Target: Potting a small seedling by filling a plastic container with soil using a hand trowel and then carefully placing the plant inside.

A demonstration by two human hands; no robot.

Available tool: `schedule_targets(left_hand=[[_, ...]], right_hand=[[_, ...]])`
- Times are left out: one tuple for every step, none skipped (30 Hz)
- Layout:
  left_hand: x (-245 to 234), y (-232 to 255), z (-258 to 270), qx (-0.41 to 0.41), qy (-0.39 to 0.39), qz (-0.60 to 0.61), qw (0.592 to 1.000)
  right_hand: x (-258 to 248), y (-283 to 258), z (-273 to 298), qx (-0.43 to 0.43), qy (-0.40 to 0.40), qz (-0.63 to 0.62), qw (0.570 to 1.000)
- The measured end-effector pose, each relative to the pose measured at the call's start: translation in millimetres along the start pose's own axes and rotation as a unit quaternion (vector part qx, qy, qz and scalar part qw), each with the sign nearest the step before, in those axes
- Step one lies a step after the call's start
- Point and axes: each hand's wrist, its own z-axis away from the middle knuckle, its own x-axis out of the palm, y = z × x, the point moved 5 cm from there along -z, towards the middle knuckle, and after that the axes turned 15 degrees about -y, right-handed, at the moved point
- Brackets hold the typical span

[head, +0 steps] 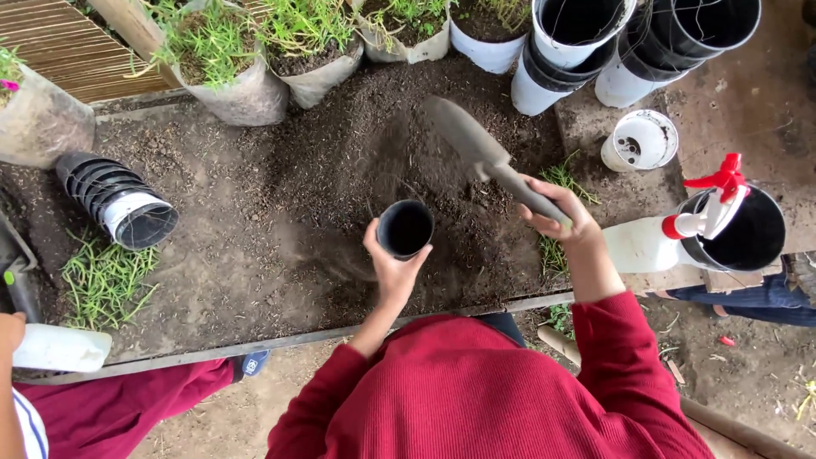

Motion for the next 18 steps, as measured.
schedule_targets(left_hand=[[4, -4, -2, 0.0, -0.002, 0.0, 1.0], [8, -7, -5, 0.017, -0.009, -0.023, 1.0], [12, -9, -8, 0.034, -0.017, -0.047, 0.998], [16, -11, -13, 0.034, -0.018, -0.046, 0.998], [21, -11, -17, 0.058, -0.025, -0.057, 0.996], [26, -10, -21, 0.082, -0.03, -0.068, 0.994], [31, -12, -25, 0.081, -0.03, -0.067, 0.994], [36, -13, -31, 0.086, -0.035, -0.062, 0.994], [42, -14, -36, 0.091, -0.039, -0.058, 0.993], [45, -15, -39, 0.091, -0.04, -0.058, 0.993], [49, -17, -43, 0.087, -0.05, -0.053, 0.994], [54, -18, -48, 0.085, -0.059, -0.048, 0.993], [53, -18, -49, 0.086, -0.061, -0.048, 0.993], [53, -18, -49, 0.085, -0.069, -0.057, 0.992], [54, -19, -48, 0.083, -0.078, -0.065, 0.991], [50, -22, -45, 0.082, -0.078, -0.065, 0.991], [48, -25, -42, 0.082, -0.093, -0.091, 0.988], [45, -27, -40, 0.083, -0.107, -0.117, 0.984]], right_hand=[[4, 5, 13, -0.001, 0.001, -0.001, 1.0], [6, 6, 26, -0.004, 0.029, 0.098, 0.995], [8, 7, 38, -0.006, 0.058, 0.195, 0.979], [46, 5, 53, -0.006, 0.059, 0.195, 0.979], [75, 1, 73, 0.031, 0.169, 0.293, 0.941], [106, -6, 94, 0.069, 0.275, 0.384, 0.879], [99, 2, 110, 0.071, 0.276, 0.384, 0.878], [92, 10, 125, 0.107, 0.28, 0.42, 0.857], [84, 18, 141, 0.144, 0.282, 0.455, 0.832], [98, 19, 140, 0.144, 0.284, 0.454, 0.832], [109, 22, 142, 0.191, 0.314, 0.463, 0.807], [120, 22, 143, 0.235, 0.343, 0.472, 0.778], [109, 26, 138, 0.233, 0.344, 0.472, 0.778], [98, 30, 133, 0.232, 0.351, 0.482, 0.768], [87, 34, 129, 0.23, 0.358, 0.493, 0.759], [84, 37, 118, 0.231, 0.358, 0.492, 0.759], [83, 40, 106, 0.198, 0.351, 0.477, 0.781], [81, 42, 93, 0.163, 0.342, 0.462, 0.802]])
